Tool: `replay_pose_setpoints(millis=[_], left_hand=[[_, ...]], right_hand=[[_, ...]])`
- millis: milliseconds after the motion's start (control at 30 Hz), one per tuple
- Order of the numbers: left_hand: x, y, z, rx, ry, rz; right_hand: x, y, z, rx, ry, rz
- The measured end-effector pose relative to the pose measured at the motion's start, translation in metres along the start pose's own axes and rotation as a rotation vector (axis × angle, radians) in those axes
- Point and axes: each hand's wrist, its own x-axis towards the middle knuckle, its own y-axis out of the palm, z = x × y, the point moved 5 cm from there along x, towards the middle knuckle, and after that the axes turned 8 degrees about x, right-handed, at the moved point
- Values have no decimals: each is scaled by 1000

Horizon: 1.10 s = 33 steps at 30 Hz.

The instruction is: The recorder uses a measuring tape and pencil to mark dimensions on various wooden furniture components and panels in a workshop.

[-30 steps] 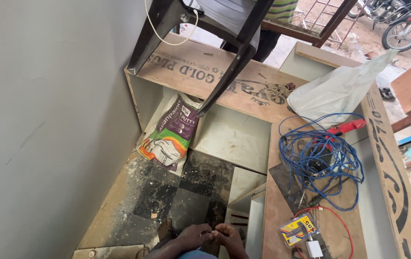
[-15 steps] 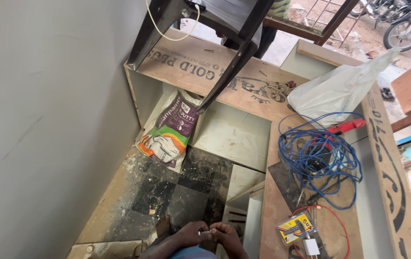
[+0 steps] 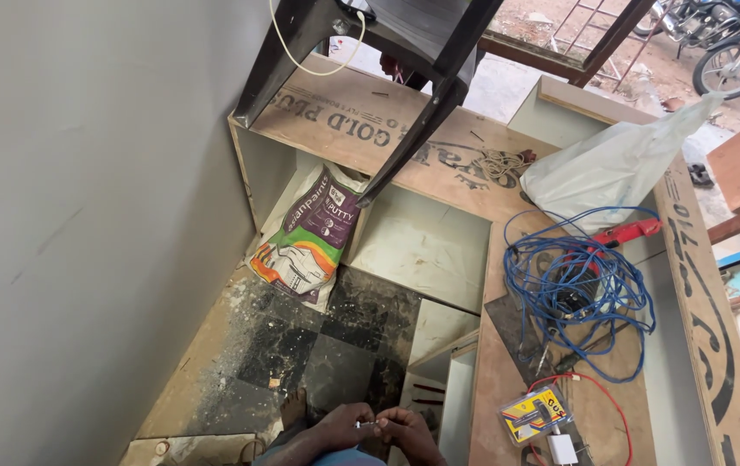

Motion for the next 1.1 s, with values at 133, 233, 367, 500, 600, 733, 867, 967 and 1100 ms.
replay_pose_setpoints(millis=[133, 233, 367, 500, 600, 733, 867, 967, 1100], left_hand=[[-6, -9, -9, 22, -48, 10], [-7, -13, -3, 70, -133, 14], [-7, -20, 22, 176, -182, -10], [-24, -38, 43, 264, -264, 10], [-39, -52, 49, 299, -272, -21], [-49, -62, 62, 344, -286, -33], [-53, -69, 67, 381, -287, -24], [-53, -69, 72, 389, -268, -29], [-52, -66, 63, 282, -218, -15]], right_hand=[[-1, 4, 5, -89, -50, -4], [6, -10, 3, -162, -53, -98], [6, -47, 21, -235, -215, -268], [-14, -86, 45, -299, -214, -598], [-11, -106, 49, -281, -464, -572], [-26, -99, 63, -414, -543, -655], [-21, -95, 63, -475, -502, -651], [-17, -99, 65, -389, -567, -616], [-24, -96, 74, -397, -532, -662]])
